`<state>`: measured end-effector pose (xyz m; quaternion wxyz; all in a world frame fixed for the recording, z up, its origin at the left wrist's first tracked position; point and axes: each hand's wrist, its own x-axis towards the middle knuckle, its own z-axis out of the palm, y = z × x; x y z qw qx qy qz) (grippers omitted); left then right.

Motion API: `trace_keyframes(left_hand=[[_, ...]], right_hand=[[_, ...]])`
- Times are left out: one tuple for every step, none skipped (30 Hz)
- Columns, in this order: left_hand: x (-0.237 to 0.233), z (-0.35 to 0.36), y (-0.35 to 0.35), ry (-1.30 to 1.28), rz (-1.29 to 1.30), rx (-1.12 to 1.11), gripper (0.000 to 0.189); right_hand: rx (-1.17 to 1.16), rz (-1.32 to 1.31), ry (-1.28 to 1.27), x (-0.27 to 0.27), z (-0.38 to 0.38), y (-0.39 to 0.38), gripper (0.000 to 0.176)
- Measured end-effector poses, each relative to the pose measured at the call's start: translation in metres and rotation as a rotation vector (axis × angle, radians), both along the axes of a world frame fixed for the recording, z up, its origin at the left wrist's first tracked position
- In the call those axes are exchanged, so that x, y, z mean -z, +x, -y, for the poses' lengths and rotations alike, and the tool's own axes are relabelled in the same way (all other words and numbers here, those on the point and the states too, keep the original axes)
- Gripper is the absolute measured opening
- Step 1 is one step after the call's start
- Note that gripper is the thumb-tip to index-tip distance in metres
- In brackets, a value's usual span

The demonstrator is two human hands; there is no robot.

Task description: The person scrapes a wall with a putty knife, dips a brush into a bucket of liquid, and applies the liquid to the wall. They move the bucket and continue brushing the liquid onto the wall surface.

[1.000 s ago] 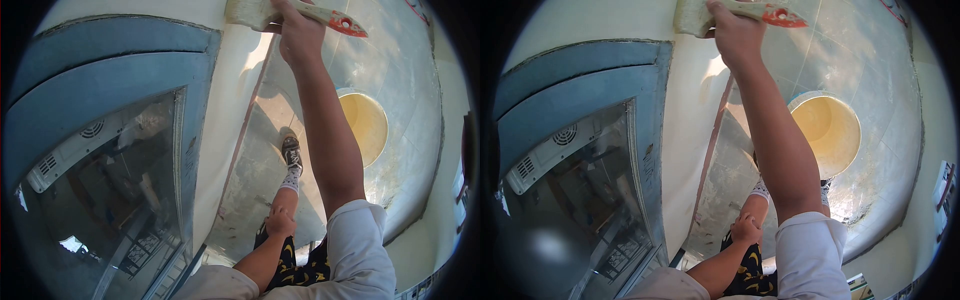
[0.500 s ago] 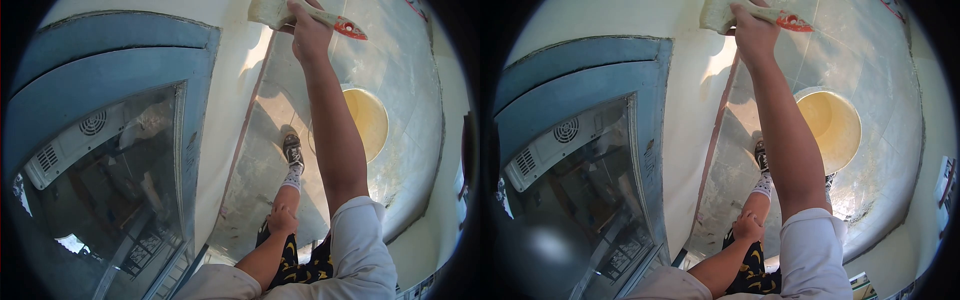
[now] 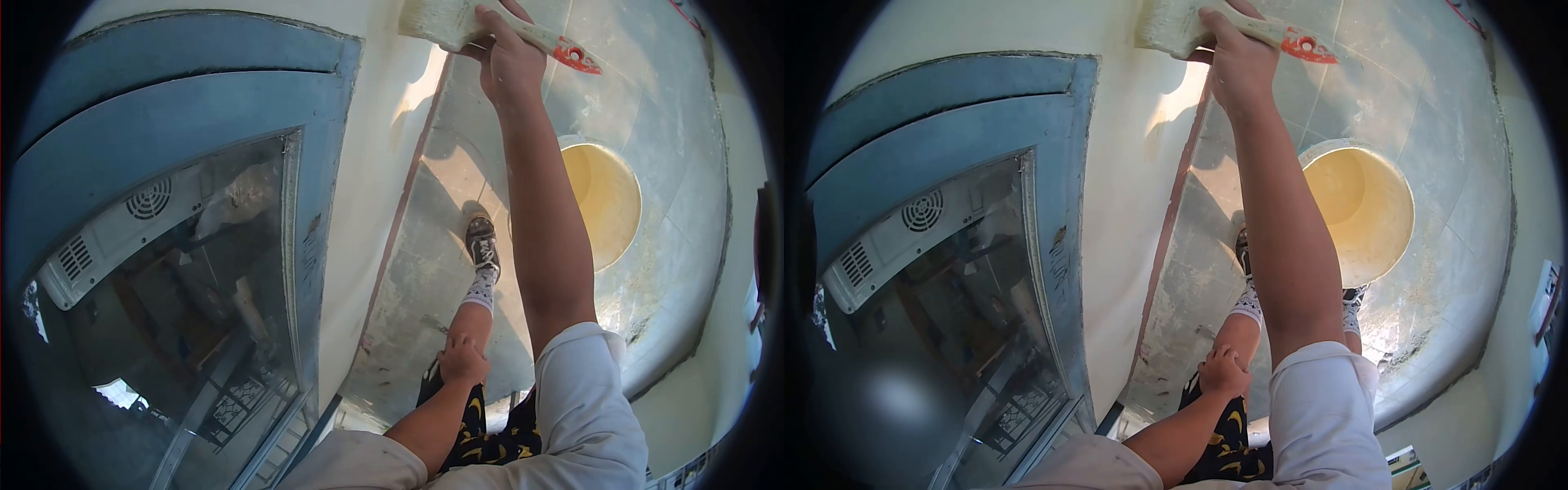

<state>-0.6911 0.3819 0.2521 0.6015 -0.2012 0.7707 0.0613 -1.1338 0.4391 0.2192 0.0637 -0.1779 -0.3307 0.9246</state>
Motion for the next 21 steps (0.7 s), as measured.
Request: trace_keyframes(left_hand=[[0.001, 0.001, -0.003, -0.001, -0.015, 0.001, 0.048], [0.0, 0.002, -0.006, -0.006, -0.026, 0.004, 0.048], [-0.002, 0.003, -0.008, 0.006, -0.009, 0.005, 0.048], [-0.002, 0.002, -0.01, 0.022, 0.011, 0.008, 0.048], [-0.002, 0.001, -0.01, 0.023, 0.012, 0.013, 0.048], [-0.001, 0.0, -0.009, 0.018, 0.019, 0.019, 0.049], [-0.001, 0.0, -0.008, 0.012, 0.029, 0.023, 0.05], [-0.004, 0.0, -0.004, 0.01, 0.044, 0.023, 0.05], [-0.005, -0.001, -0.003, 0.004, 0.054, 0.033, 0.051], [-0.002, -0.004, -0.007, 0.002, 0.051, 0.042, 0.051], [-0.003, -0.006, -0.007, 0.006, 0.053, 0.038, 0.051], [-0.004, -0.005, -0.008, 0.006, 0.049, 0.039, 0.051], [-0.004, -0.004, -0.01, 0.007, 0.046, 0.043, 0.05], [-0.006, -0.003, -0.009, 0.009, 0.052, 0.046, 0.05], [-0.003, -0.004, -0.009, -0.003, 0.036, 0.034, 0.049], [-0.002, -0.006, -0.008, -0.012, 0.022, 0.022, 0.048], [-0.001, -0.007, -0.007, 0.0, 0.024, 0.025, 0.048], [0.002, -0.008, -0.006, -0.022, 0.017, 0.043, 0.049], [0.0, -0.009, -0.003, -0.045, 0.018, 0.059, 0.049], [-0.003, -0.012, -0.003, -0.034, 0.026, 0.058, 0.049], [-0.004, -0.015, -0.005, -0.024, 0.018, 0.049, 0.047]], right_hand=[[0.079, 0.006, 0.059, 0.008, 0.001, 0.003, 0.042], [0.146, -0.013, 0.062, 0.02, 0.008, 0.001, 0.041], [0.15, -0.021, 0.057, 0.022, 0.016, -0.002, 0.041], [0.055, 0.007, 0.05, 0.021, 0.029, -0.006, 0.041], [-0.041, 0.041, 0.044, 0.022, 0.04, -0.008, 0.04], [0.022, -0.13, 0.696, 0.036, 0.052, -0.021, 0.04], [0.022, -0.125, 0.693, 0.031, 0.047, -0.023, 0.04], [-0.047, -0.073, 0.421, 0.019, 0.038, -0.026, 0.04], [-0.112, -0.026, 0.153, 0.005, 0.025, -0.03, 0.041], [-0.098, -0.004, 0.035, -0.012, 0.009, -0.024, 0.041], [-0.071, -0.018, 0.027, -0.012, -0.005, -0.02, 0.041], [-0.041, -0.035, 0.015, -0.01, -0.02, -0.016, 0.041], [-0.015, -0.015, 0.019, -0.013, -0.034, -0.007, 0.04], [0.012, 0.012, 0.025, -0.016, -0.05, 0.007, 0.04], [0.033, -0.078, 0.153, -0.007, -0.067, 0.02, 0.043], [0.034, -0.014, 0.196, -0.016, -0.081, 0.038, 0.043], [0.035, 0.032, 0.202, -0.024, -0.094, 0.057, 0.044], [0.032, 0.058, 0.253, -0.026, -0.109, 0.076, 0.044], [0.043, 0.074, 0.267, -0.031, -0.118, 0.097, 0.045], [0.057, 0.13, 0.267, -0.039, -0.126, 0.118, 0.046], [0.013, 0.178, 0.345, -0.041, -0.139, 0.141, 0.046]])
